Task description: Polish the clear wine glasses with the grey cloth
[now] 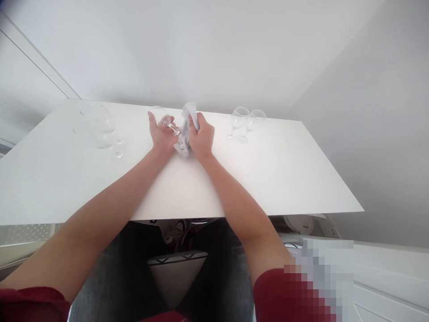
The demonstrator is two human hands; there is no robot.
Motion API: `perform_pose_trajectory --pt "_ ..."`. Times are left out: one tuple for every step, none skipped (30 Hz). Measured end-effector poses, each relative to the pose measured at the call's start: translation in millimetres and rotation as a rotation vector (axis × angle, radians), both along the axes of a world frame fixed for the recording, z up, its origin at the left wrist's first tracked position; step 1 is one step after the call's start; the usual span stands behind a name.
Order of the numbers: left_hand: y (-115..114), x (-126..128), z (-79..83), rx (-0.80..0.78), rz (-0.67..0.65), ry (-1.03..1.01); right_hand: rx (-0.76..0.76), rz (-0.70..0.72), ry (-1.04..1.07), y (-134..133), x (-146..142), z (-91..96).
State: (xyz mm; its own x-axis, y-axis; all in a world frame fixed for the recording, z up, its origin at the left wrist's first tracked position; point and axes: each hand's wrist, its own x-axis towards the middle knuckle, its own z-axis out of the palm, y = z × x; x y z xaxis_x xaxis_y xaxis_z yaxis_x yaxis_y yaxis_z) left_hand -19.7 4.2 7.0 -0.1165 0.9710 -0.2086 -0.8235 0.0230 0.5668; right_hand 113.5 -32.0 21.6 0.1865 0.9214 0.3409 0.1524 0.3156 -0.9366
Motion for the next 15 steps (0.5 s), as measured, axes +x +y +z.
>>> perform_pose_trajectory --pt "0.0 0.4 0.4 0.016 0.021 0.013 -0.008 0.002 0.016 -0.5 0.4 1.6" --pt "0.1 1.0 0.5 0.045 0.039 0.024 -0.015 0.02 0.004 -0.5 0.1 2.8" --pt "0.1 1.5 0.5 0.076 0.053 0.03 -0.021 0.048 -0.036 0.3 -0.8 3.1" --pt "0.1 1.8 0.4 0.1 0.057 0.03 -0.026 0.07 -0.096 1.7 -2.2 2.5" --pt "0.1 1.9 0.2 0.12 0.063 0.027 -0.032 0.076 -0.163 3.7 -4.0 1.2" --pt "0.0 1.7 0.1 0.131 0.067 0.025 -0.045 0.072 -0.228 5.9 -5.8 -0.7" --pt "-0.1 1.3 0.0 0.134 0.071 0.027 -0.066 0.06 -0.287 8.1 -7.4 -2.7" --pt "-0.2 0.7 0.1 0.133 0.076 0.034 -0.091 0.043 -0.339 9.8 -8.5 -4.5" --pt "-0.4 0.1 0.3 0.131 0.082 0.046 -0.117 0.024 -0.39 10.8 -9.2 -5.6" --pt "-0.5 -0.4 0.5 0.131 0.09 0.063 -0.141 0.002 -0.447 10.7 -9.5 -6.1" --pt "-0.5 -0.8 0.7 0.133 0.101 0.082 -0.167 -0.023 -0.519 9.6 -9.4 -5.7" --pt "-0.4 -1.0 0.9 0.134 0.115 0.099 -0.198 -0.057 -0.612 7.5 -9.2 -4.6" --pt "-0.2 -1.0 1.0 0.135 0.127 0.114 -0.247 -0.098 -0.721 4.6 -9.1 -3.0" --pt "0.2 -0.8 1.0 0.135 0.135 0.125 -0.317 -0.132 -0.839 1.2 -9.2 -1.3" --pt "0.6 -0.5 1.0 0.137 0.138 0.133 -0.399 -0.154 -0.951 -2.2 -9.8 0.5"
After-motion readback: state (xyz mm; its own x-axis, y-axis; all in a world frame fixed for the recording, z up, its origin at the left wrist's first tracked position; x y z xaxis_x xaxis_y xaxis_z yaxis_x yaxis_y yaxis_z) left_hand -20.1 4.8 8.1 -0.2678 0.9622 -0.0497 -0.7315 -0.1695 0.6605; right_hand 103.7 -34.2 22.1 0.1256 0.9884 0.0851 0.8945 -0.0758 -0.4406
